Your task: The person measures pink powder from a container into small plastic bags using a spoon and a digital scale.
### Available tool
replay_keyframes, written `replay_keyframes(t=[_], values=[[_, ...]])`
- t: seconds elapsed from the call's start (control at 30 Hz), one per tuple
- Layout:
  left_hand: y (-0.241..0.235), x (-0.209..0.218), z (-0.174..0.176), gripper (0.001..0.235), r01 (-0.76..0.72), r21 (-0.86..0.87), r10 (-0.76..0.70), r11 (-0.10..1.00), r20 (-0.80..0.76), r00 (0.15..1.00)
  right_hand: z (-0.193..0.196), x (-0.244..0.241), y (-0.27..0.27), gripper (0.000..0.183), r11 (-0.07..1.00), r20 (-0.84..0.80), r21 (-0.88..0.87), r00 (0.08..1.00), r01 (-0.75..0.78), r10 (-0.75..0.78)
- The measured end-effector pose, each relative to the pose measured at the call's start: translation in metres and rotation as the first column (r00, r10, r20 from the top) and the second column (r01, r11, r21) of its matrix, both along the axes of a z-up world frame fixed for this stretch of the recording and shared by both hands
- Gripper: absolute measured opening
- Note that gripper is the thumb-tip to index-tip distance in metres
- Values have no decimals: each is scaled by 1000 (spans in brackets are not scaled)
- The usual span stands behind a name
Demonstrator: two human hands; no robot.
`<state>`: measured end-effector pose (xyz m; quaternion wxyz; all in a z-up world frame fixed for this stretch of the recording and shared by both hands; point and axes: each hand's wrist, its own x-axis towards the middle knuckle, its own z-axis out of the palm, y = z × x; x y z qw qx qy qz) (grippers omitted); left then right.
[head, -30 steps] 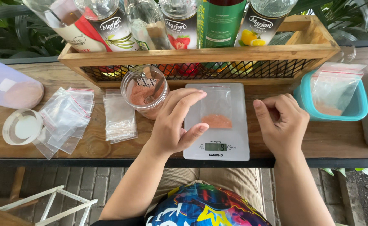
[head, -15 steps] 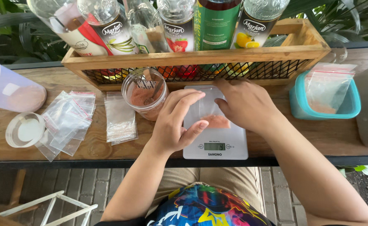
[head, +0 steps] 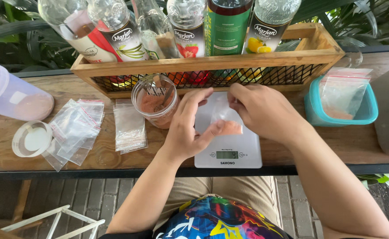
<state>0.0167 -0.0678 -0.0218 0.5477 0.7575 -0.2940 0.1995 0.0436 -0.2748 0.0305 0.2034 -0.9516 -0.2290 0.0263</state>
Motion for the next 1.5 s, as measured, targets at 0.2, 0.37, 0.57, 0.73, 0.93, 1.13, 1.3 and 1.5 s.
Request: replay_keyframes(t=[0.2,0.37,0.57,0.73,0.93,1.13,1.3,1.5], values=[[5,-4,12,74,389,-69,-393,919,-265,881,40,-33,-7,7,917,219,199,927,-347,303],[-1,-1,-1,81,519,-457,-672,722,-288,682,55,-40,-1,5,875,229,237,900,-422,372],[0,0,-8,70,508,-493,-688,706,-309,657,51,-44,6,6,916,312,153,898,-371,312],[-8,1,9,67,498,-350,-595,794,-274,756,46,-42,3,13,958,372,54,895,-283,244],[-22,6,50,26,54,-99,-70,994,-164,984,46,-28,-9,15,969,409,181,909,-167,80],[-32,31,61,22,45,-106,-59,993,-136,989,13,-4,-23,16,707,133,703,962,79,-240],[-40,35,47,10,-73,-131,40,989,-246,969,-29,7,-35,10,501,-24,845,950,185,-310],[-39,34,34,12,-83,-280,-31,956,-378,925,-23,1,-29,9,392,-105,891,944,230,-314]])
